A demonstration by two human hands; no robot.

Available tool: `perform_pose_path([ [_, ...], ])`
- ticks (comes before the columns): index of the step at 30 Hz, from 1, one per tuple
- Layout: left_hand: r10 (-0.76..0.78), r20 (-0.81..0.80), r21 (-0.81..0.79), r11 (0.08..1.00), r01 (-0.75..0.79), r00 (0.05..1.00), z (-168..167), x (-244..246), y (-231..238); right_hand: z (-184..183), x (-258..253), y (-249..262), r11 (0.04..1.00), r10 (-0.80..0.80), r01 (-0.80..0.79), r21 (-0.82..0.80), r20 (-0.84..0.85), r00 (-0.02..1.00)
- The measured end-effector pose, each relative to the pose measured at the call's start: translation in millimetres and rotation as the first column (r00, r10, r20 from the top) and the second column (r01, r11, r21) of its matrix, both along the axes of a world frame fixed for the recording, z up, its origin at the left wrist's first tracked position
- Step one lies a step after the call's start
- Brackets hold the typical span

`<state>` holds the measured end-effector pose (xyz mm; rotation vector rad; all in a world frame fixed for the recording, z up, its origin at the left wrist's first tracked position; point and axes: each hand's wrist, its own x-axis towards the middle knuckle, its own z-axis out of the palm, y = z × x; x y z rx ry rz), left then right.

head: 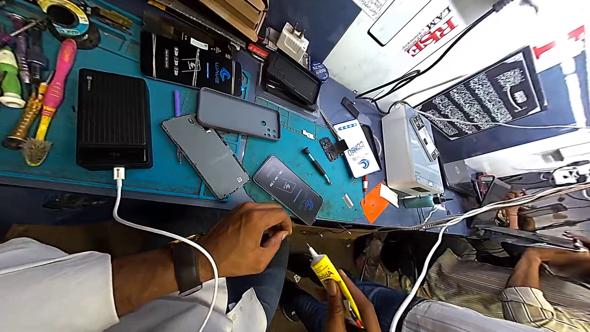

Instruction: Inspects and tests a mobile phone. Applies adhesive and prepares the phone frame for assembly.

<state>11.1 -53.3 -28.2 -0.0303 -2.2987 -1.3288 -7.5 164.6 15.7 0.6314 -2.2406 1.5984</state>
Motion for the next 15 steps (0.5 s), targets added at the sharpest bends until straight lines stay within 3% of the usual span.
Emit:
perform_pose_path([
  [8, 0.018, 0.066, 0.005, 1.0, -0.019, 0.998, -8.3, 3.7, -0.8, 2.6, -3.0, -2.0, 0.923, -0.036, 0.19, -0.334, 0.417, 0.908],
  [12, -0.082, 0.361, 0.063, 0.996, 0.063, 0.929, -21.9, 16.9, -4.6, -5.4, -22.9, 7.3, 0.809, -0.1, 0.448, -0.381, 0.661, 0.744],
  [15, -0.164, 0.512, 0.144, 0.984, 0.104, 0.843, -27.4, 23.1, -4.4, -15.8, -34.6, 19.1, 0.767, -0.037, 0.51, -0.389, 0.766, 0.642],
])
